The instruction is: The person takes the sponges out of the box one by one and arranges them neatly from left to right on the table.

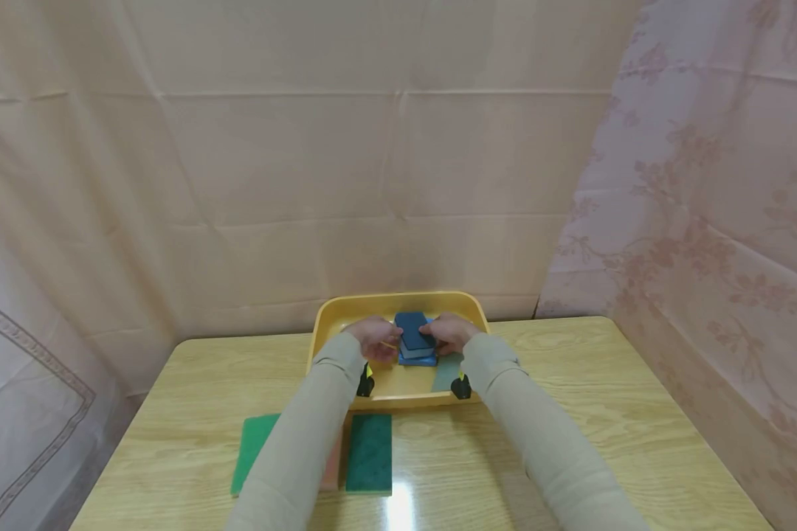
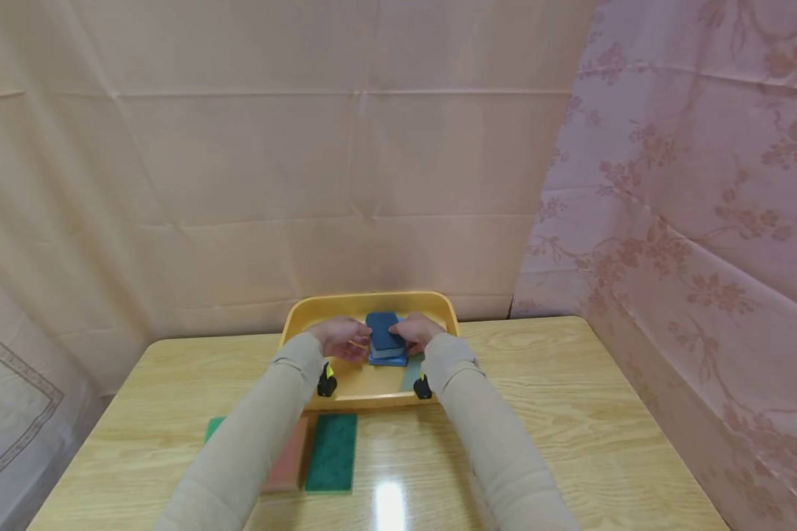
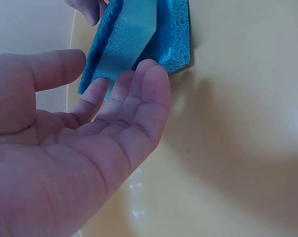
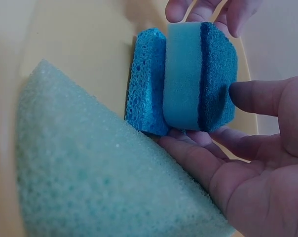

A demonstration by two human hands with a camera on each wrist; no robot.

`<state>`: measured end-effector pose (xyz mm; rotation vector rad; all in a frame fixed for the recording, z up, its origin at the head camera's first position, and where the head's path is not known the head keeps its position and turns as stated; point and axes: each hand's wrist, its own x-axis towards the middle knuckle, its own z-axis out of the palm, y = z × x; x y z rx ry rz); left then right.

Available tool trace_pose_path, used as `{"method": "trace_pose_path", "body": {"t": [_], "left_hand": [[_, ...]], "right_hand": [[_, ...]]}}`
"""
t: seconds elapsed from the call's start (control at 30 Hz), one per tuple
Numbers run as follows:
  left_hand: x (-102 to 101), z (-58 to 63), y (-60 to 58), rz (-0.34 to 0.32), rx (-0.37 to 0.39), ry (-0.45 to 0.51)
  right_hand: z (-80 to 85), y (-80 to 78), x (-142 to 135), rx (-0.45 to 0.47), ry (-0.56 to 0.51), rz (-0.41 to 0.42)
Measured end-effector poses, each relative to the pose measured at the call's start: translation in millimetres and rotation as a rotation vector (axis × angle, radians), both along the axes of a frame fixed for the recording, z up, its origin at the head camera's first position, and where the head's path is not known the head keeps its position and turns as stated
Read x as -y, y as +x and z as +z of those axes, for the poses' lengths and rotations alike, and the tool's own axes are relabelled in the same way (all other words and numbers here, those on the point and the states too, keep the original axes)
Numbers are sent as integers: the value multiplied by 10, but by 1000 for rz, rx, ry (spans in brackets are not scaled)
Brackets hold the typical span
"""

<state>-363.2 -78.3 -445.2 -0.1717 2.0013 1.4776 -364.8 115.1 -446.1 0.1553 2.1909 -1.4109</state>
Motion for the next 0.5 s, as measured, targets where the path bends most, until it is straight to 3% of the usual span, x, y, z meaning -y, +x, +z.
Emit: {"method": "trace_pose_path", "body": {"t": [0.3, 0.5], "left_hand": [[0, 14, -3, 10, 16, 5], [-24, 63, -13, 9, -6, 14]], "right_hand": [[35, 22, 2, -1, -12, 3], [53, 24, -12, -49, -28, 8]]}}
